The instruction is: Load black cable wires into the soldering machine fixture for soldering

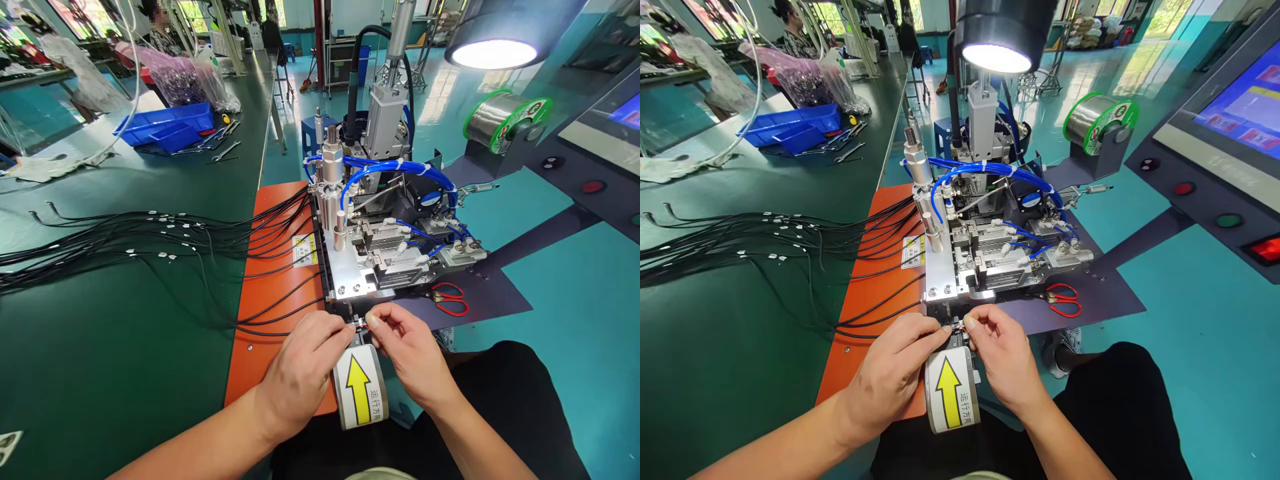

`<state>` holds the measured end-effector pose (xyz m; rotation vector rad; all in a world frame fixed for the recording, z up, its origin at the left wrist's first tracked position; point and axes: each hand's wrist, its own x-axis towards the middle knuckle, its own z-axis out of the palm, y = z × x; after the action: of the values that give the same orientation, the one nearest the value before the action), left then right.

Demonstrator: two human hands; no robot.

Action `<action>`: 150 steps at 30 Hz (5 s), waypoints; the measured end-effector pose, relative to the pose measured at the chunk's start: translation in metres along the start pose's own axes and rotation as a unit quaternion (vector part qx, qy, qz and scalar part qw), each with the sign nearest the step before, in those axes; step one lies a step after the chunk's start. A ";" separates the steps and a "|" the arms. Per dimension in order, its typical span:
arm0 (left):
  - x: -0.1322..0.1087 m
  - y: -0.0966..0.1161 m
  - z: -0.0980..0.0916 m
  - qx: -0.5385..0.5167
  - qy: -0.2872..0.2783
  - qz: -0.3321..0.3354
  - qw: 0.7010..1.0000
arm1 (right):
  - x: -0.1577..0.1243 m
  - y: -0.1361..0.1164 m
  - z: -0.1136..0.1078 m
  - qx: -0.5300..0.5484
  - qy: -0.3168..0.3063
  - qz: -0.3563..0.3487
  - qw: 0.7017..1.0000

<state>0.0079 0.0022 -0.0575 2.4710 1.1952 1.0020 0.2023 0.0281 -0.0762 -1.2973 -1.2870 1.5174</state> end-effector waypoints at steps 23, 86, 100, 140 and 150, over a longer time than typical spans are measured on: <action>-0.003 -0.004 0.006 -0.009 -0.002 -0.016 1.000 | 0.003 0.006 0.001 0.019 -0.005 0.008 1.000; -0.003 -0.004 0.009 0.019 -0.022 -0.037 0.999 | -0.014 -0.001 0.003 -0.178 0.047 -0.040 0.982; -0.003 -0.003 0.009 0.027 -0.018 -0.032 0.999 | -0.006 -0.001 -0.013 -0.313 0.007 -0.247 0.917; -0.004 -0.002 0.001 0.071 -0.030 -0.042 0.996 | 0.006 -0.014 -0.008 -0.154 -0.055 0.045 0.986; -0.005 -0.006 -0.018 0.065 -0.064 -0.100 0.991 | 0.020 -0.020 -0.015 -0.005 -0.154 0.144 0.977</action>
<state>-0.0100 0.0005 -0.0487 2.4060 1.4725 0.7239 0.2118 0.0546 -0.0604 -1.3368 -1.3383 1.9807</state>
